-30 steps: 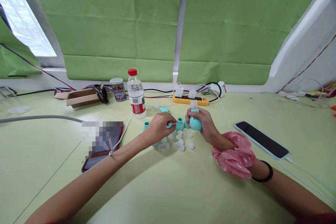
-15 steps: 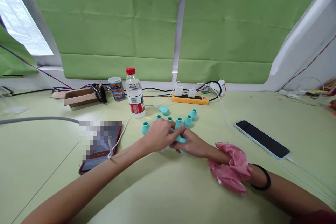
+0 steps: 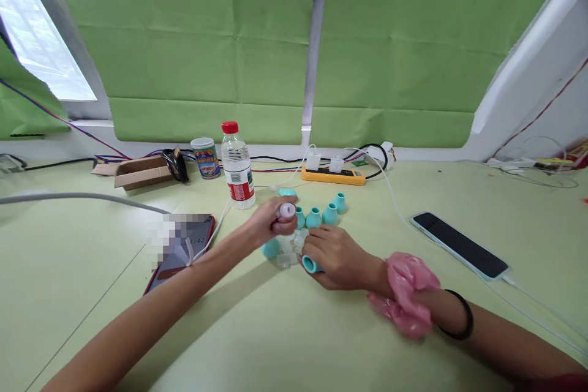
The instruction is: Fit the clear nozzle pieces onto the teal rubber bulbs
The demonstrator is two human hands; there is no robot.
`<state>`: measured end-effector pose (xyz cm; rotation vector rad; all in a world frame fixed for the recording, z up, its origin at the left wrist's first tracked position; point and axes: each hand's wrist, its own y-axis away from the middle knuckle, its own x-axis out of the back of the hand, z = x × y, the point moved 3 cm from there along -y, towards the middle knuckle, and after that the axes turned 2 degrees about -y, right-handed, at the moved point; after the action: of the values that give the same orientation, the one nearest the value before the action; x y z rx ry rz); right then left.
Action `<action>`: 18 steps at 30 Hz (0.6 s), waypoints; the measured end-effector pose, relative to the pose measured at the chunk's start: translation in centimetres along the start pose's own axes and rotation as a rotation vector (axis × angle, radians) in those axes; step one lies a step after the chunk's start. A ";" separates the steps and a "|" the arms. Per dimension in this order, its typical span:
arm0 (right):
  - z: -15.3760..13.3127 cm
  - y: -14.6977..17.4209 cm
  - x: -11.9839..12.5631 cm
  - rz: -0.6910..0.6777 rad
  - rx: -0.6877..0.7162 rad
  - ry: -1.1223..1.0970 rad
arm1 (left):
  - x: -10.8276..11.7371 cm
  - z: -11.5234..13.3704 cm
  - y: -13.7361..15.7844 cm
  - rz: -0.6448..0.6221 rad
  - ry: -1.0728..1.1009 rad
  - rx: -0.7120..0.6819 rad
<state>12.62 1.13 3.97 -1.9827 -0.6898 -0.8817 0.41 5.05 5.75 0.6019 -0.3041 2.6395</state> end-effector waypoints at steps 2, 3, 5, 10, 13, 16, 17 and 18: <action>0.3 0.0 0.5 0.045 0.025 0.101 | 1.0 -0.5 -0.4 0.106 -0.100 -0.014; 0.5 0.0 0.9 0.065 -0.003 0.086 | 1.3 -0.6 -0.5 0.184 -0.201 -0.036; 1.1 -0.2 1.9 0.096 -0.086 -0.021 | 1.6 -0.8 -0.4 0.293 -0.475 -0.104; 3.9 -1.7 4.4 0.204 -0.301 -0.196 | 0.2 -2.1 -0.3 0.163 -1.162 -0.172; 6.7 -3.4 5.3 0.311 -0.360 -0.149 | 0.0 -2.7 -0.2 0.099 -1.247 -0.163; 9.6 -5.0 5.3 0.308 -0.418 -0.141 | 0.1 -2.8 -0.1 0.062 -1.231 -0.169; 10.4 -5.4 5.2 0.279 -0.434 -0.157 | 0.2 -2.8 -0.1 0.047 -1.222 -0.168; 11.0 -5.6 4.9 0.248 -0.448 -0.182 | 0.2 -2.8 -0.1 0.034 -1.210 -0.166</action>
<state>15.05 14.01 6.10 -2.5079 -0.3492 -0.7557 -0.76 6.07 3.34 2.0513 -0.8371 1.9060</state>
